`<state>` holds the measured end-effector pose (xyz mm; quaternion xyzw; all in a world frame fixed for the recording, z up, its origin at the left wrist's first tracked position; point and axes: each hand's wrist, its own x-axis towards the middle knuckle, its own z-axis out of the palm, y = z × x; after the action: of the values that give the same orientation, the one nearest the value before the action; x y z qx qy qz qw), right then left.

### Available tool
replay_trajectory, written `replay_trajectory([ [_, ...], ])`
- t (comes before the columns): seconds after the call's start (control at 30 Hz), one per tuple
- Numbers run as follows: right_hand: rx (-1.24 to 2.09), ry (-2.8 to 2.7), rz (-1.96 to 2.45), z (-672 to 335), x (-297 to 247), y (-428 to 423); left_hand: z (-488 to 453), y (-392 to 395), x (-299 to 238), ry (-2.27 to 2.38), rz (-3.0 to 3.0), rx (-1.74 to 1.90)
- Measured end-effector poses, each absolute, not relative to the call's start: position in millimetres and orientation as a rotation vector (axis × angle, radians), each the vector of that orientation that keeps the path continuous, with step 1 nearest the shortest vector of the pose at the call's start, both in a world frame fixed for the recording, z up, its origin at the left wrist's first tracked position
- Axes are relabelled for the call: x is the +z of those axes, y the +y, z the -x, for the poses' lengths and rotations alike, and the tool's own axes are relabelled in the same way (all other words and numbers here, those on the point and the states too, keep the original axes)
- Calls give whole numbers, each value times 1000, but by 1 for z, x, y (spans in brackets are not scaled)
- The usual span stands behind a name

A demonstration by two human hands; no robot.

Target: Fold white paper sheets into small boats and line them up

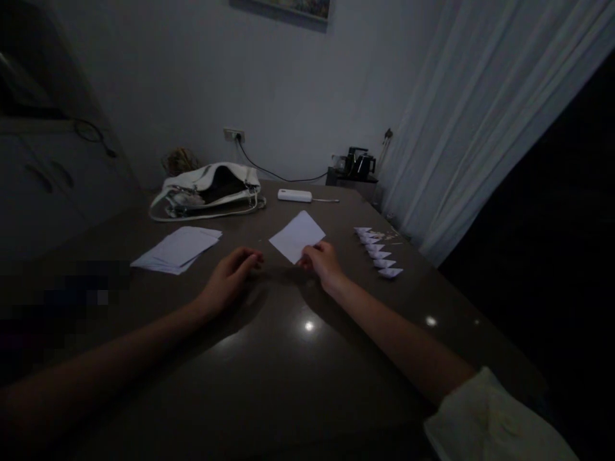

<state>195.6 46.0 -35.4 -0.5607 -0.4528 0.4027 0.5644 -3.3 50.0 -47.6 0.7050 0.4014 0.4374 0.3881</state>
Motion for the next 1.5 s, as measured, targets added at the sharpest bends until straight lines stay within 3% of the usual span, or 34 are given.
replay_trajectory([
  [0.3, 1193, -1404, 1185, -192, -51, 32, 3, 55, -49, 931, -1713, 976],
  [0.53, 1273, -1322, 1113, -198, -53, 30, 4, 49, -39, 975, -1775, 853],
  [0.9, 1249, -1166, 1035, -196, -53, 31, 5, 52, -46, 933, -1557, 892],
  [1.5, 971, -1657, 1115, -191, -51, 20, 5, 51, -44, 982, -1897, 756],
])
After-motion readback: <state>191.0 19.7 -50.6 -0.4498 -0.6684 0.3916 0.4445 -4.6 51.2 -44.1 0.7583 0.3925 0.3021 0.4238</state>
